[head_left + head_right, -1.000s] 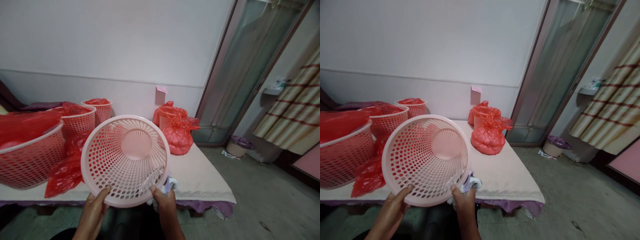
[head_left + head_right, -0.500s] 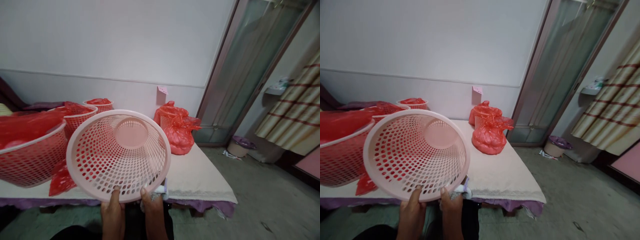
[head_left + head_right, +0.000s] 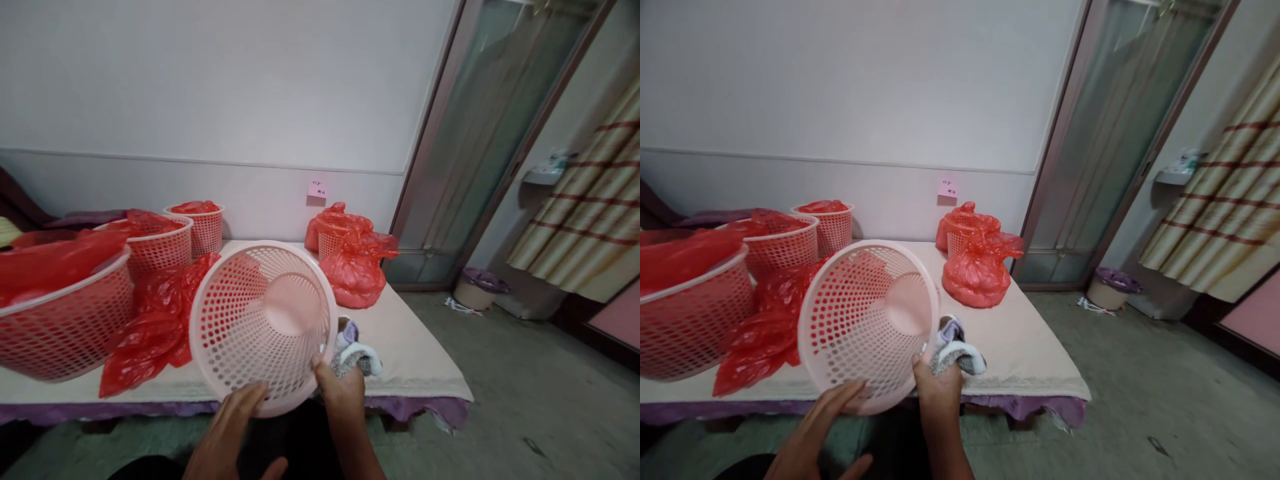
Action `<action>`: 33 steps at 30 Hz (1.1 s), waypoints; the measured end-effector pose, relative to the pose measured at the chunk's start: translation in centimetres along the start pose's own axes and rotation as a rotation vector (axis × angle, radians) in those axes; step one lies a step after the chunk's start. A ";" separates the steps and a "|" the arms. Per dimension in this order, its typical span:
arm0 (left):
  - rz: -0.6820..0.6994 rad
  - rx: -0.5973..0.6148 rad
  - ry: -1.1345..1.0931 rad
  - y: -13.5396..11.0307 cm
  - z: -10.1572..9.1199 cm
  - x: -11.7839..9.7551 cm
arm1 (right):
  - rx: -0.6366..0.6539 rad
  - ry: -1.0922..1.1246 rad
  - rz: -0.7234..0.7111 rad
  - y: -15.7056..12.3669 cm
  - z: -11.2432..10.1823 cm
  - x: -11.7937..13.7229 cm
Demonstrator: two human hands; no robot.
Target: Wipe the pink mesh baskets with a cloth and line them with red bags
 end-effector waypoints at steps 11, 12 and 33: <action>0.129 0.155 0.061 2.4 -0.7 -0.3 | 0.402 0.139 -0.099 -2.0 2.9 6.6; 0.080 0.157 -0.036 2.6 -1.0 -0.7 | 0.434 0.119 -0.105 -2.1 3.3 6.9; -0.705 -0.242 -0.930 1.2 -2.9 -0.6 | 0.278 -0.541 -0.754 -2.7 4.5 4.0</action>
Point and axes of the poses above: each hand's wrist, its own y-axis towards the middle knuckle, its own z-axis out of the palm, x = y × z, the point moved 2 cm from there along y, towards the middle knuckle, and after that the axes turned 10 degrees about x, right-handed, at the moved point
